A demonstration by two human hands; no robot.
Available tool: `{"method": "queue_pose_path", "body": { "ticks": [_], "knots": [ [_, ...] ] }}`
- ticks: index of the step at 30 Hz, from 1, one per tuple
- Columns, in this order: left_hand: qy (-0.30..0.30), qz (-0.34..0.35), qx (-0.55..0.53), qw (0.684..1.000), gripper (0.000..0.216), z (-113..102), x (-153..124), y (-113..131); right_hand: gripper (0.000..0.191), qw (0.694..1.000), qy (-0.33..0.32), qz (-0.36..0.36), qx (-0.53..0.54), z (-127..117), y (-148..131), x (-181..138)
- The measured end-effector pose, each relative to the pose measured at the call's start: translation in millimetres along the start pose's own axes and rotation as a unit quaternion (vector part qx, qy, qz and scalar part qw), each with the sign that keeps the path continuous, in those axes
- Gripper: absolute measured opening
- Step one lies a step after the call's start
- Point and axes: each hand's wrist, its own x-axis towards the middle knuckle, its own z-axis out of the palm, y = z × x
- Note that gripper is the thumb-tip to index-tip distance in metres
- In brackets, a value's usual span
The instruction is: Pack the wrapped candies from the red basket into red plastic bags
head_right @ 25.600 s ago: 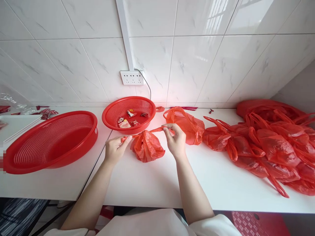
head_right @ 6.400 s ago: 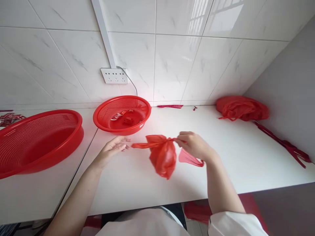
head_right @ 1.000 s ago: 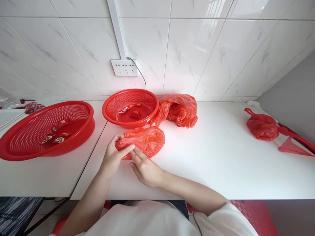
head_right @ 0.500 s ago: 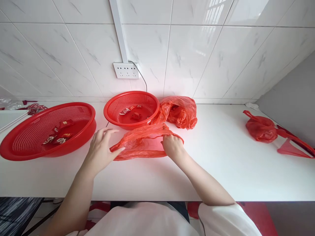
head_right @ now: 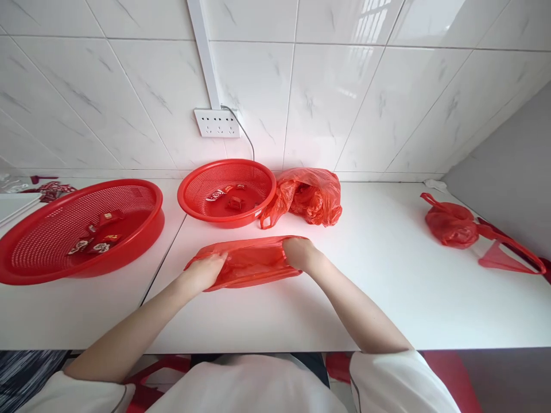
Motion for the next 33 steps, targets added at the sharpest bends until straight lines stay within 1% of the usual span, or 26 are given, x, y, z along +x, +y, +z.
{"method": "queue_pose_path", "body": {
  "ticks": [1, 3, 4, 6, 7, 8, 9, 10, 11, 12, 13, 15, 17, 20, 23, 25, 26, 27, 29, 30, 31, 32, 33],
  "knots": [
    [0.002, 0.018, 0.002, 1.0, 0.046, -1.0, 0.1, -1.2, 0.01, 1.0, 0.006, -0.028, 0.008, 0.0, 0.1, 0.0],
    [0.01, 0.057, 0.01, 0.998, 0.038, -4.0, -1.1, 0.3, 0.019, 0.99, 0.049, -0.123, 0.04, -0.5, -4.0, -0.8],
    [0.018, 0.078, 0.015, 0.997, 0.036, -5.3, -1.9, 2.2, 0.024, 0.978, 0.083, -0.182, 0.059, -0.5, -7.3, -0.9],
    [0.04, 0.122, 0.027, 0.991, 0.035, -6.7, -3.5, 6.5, 0.028, 0.94, 0.156, -0.294, 0.075, 1.5, -13.7, 1.4],
    [0.056, 0.147, 0.035, 0.987, 0.035, -6.9, -4.1, 8.3, 0.029, 0.923, 0.178, -0.335, 0.063, 3.7, -15.9, 4.2],
    [0.075, 0.176, 0.043, 0.981, 0.034, -6.7, -4.6, 9.6, 0.035, 0.914, 0.185, -0.358, 0.042, 6.9, -17.0, 8.2],
    [0.095, 0.206, 0.049, 0.973, 0.034, -6.3, -5.0, 10.1, 0.047, 0.911, 0.181, -0.37, 0.017, 11.0, -16.8, 13.2],
    [0.11, 0.232, 0.051, 0.965, 0.041, -5.7, -5.1, 9.6, 0.064, 0.914, 0.171, -0.368, -0.004, 15.7, -15.5, 19.1],
    [0.118, 0.251, 0.046, 0.96, 0.054, -4.7, -4.9, 7.9, 0.079, 0.921, 0.155, -0.356, -0.018, 20.8, -13.1, 25.4],
    [0.117, 0.262, 0.036, 0.957, 0.068, -3.3, -4.3, 4.9, 0.091, 0.931, 0.137, -0.337, -0.025, 26.0, -9.6, 31.8],
    [0.106, 0.265, 0.021, 0.958, 0.08, -1.4, -3.5, 0.8, 0.098, 0.941, 0.119, -0.316, -0.027, 30.9, -5.4, 37.7],
    [0.069, 0.251, -0.016, 0.965, 0.093, 3.5, -1.0, -10.5, 0.104, 0.956, 0.081, -0.281, -0.017, 39.3, 4.5, 46.9],
    [0.029, 0.22, -0.06, 0.973, 0.096, 9.4, 1.9, -23.6, 0.105, 0.966, 0.049, -0.255, 0.014, 45.1, 14.9, 51.6],
    [-0.018, 0.18, -0.136, 0.974, 0.092, 17.0, 6.3, -41.1, 0.107, 0.973, 0.033, -0.215, 0.073, 50.8, 27.1, 51.8],
    [-0.024, 0.174, -0.223, 0.959, 0.084, 20.7, 12.3, -51.8, 0.105, 0.974, 0.025, -0.197, 0.107, 53.9, 32.1, 49.8],
    [-0.01, 0.173, -0.32, 0.931, 0.071, 20.0, 18.9, -56.3, 0.103, 0.972, 0.027, -0.201, 0.117, 51.2, 31.5, 48.3],
    [0.0, 0.154, -0.391, 0.908, 0.065, 18.3, 23.4, -58.4, 0.099, 0.971, 0.03, -0.204, 0.119, 47.2, 30.3, 47.0],
    [0.014, 0.115, -0.47, 0.875, 0.062, 15.4, 28.6, -60.4, 0.088, 0.97, 0.033, -0.208, 0.124, 41.1, 28.4, 45.2],
    [0.053, -0.012, -0.61, 0.79, 0.062, 5.8, 41.0, -64.0, 0.057, 0.964, 0.052, -0.22, 0.143, 23.1, 22.2, 39.5],
    [0.069, -0.075, -0.658, 0.746, 0.064, -0.8, 47.6, -65.3, 0.044, 0.958, 0.073, -0.228, 0.157, 11.9, 17.9, 35.7],
    [0.074, -0.123, -0.689, 0.71, 0.064, -8.0, 54.0, -66.0, 0.037, 0.951, 0.102, -0.236, 0.171, 0.0, 12.7, 31.4],
    [0.062, -0.145, -0.713, 0.684, 0.063, -15.2, 59.8, -66.0, 0.035, 0.942, 0.138, -0.243, 0.183, -11.9, 7.0, 26.9],
    [0.041, -0.145, -0.735, 0.661, 0.058, -21.6, 64.7, -65.2, 0.035, 0.934, 0.172, -0.248, 0.192, -23.2, 0.8, 22.4]
  ]
}}
